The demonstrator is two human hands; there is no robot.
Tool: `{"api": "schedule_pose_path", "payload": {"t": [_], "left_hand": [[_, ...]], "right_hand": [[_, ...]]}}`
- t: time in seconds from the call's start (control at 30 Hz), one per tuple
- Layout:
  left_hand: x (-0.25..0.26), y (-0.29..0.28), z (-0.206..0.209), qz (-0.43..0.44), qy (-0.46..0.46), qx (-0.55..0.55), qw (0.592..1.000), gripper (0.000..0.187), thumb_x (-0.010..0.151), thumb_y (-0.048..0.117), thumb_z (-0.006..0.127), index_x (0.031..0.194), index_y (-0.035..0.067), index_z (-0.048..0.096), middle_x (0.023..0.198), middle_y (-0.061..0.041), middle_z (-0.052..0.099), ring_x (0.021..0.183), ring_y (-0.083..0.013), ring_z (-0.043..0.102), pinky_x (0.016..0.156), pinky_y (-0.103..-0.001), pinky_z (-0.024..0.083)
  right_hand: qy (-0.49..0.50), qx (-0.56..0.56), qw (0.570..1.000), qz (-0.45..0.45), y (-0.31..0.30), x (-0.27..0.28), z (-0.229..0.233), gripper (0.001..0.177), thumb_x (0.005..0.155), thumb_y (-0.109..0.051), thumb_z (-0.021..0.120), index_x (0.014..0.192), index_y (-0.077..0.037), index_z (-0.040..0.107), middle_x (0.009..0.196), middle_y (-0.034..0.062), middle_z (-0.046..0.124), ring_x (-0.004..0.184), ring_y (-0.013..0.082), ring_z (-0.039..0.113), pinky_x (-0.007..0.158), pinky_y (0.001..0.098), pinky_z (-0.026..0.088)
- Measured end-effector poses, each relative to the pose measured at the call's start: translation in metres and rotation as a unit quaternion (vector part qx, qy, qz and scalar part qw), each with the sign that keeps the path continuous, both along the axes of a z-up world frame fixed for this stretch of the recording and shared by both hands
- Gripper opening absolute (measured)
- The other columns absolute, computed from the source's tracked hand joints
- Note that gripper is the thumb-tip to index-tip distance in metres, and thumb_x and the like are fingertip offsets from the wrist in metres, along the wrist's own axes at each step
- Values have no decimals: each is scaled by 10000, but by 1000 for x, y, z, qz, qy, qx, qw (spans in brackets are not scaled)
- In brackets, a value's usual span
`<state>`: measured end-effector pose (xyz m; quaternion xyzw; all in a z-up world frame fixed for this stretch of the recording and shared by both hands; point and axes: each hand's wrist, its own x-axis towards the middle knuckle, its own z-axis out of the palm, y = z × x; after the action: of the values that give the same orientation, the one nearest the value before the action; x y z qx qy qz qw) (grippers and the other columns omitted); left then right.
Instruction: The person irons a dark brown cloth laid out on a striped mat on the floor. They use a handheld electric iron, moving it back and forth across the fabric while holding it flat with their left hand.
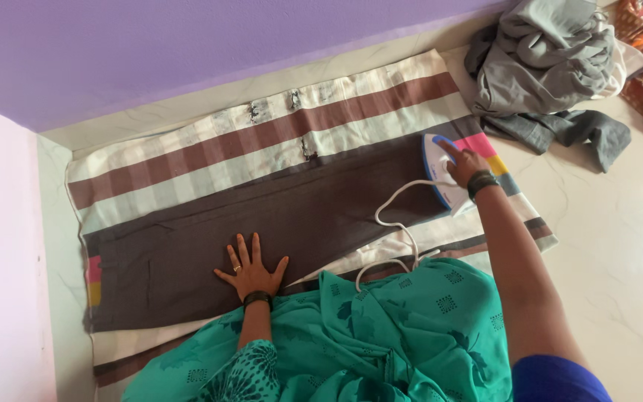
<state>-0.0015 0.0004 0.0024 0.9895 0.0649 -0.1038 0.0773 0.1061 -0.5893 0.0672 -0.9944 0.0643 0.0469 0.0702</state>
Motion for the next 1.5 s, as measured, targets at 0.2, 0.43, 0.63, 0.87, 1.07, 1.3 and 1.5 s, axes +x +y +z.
{"api": "schedule_pose_path", "payload": {"t": [0.2,0.43,0.63,0.87,1.07,1.3,1.5], "left_hand": [[0,-1,-3,2,-3,5,1000,1026,769,883,473,1611,389,156,1720,9,8,1569,-304,28,1118,-795,-32],[1,-1,0,5,14,4,1000,1033,759,892,471,1607,398,147,1720,15,0,1570,-301,10,1122,-788,-31],[1,-1,2,0,13,12,1000,1037,767,894,461,1611,388,134,1719,10,-11,1570,-306,13,1121,-789,-21],[1,0,0,-1,-4,2,1000,1037,765,895,459,1611,386,138,1717,9,-8,1566,-309,28,1116,-793,-20],[-1,-1,3,0,6,4,1000,1029,774,887,467,1614,388,144,1722,9,-1,1570,-307,35,1120,-793,-22],[1,-1,2,1,8,8,1000,1027,772,887,474,1609,394,142,1720,8,-3,1573,-309,23,1122,-792,-22],[0,-2,5,0,6,6,1000,1037,775,884,475,1616,391,122,1720,8,-15,1574,-308,8,1119,-794,-17]], "right_hand": [[4,7,1000,-3,21,-68,8,710,953,-290,565,1599,-449,317,1069,244,690,973,433,689,878,545,553],[-4,12,1000,6,23,-46,7,695,932,-295,574,1568,-452,343,1022,230,697,938,416,691,838,548,551],[-30,41,998,35,16,22,-14,718,916,-249,574,1583,-401,356,967,261,689,912,437,681,833,555,534],[-20,47,998,29,39,4,-11,703,916,-254,577,1562,-406,345,1005,256,720,927,468,687,846,577,549],[20,46,999,15,74,-71,8,707,942,-270,548,1580,-443,296,1032,241,726,903,471,702,837,576,564],[2,36,999,17,88,-49,17,712,929,-277,565,1569,-457,309,1059,240,722,921,467,694,852,576,551],[-1,43,999,12,93,19,-3,725,929,-240,553,1588,-413,304,1054,240,726,948,458,692,887,568,540]]}}
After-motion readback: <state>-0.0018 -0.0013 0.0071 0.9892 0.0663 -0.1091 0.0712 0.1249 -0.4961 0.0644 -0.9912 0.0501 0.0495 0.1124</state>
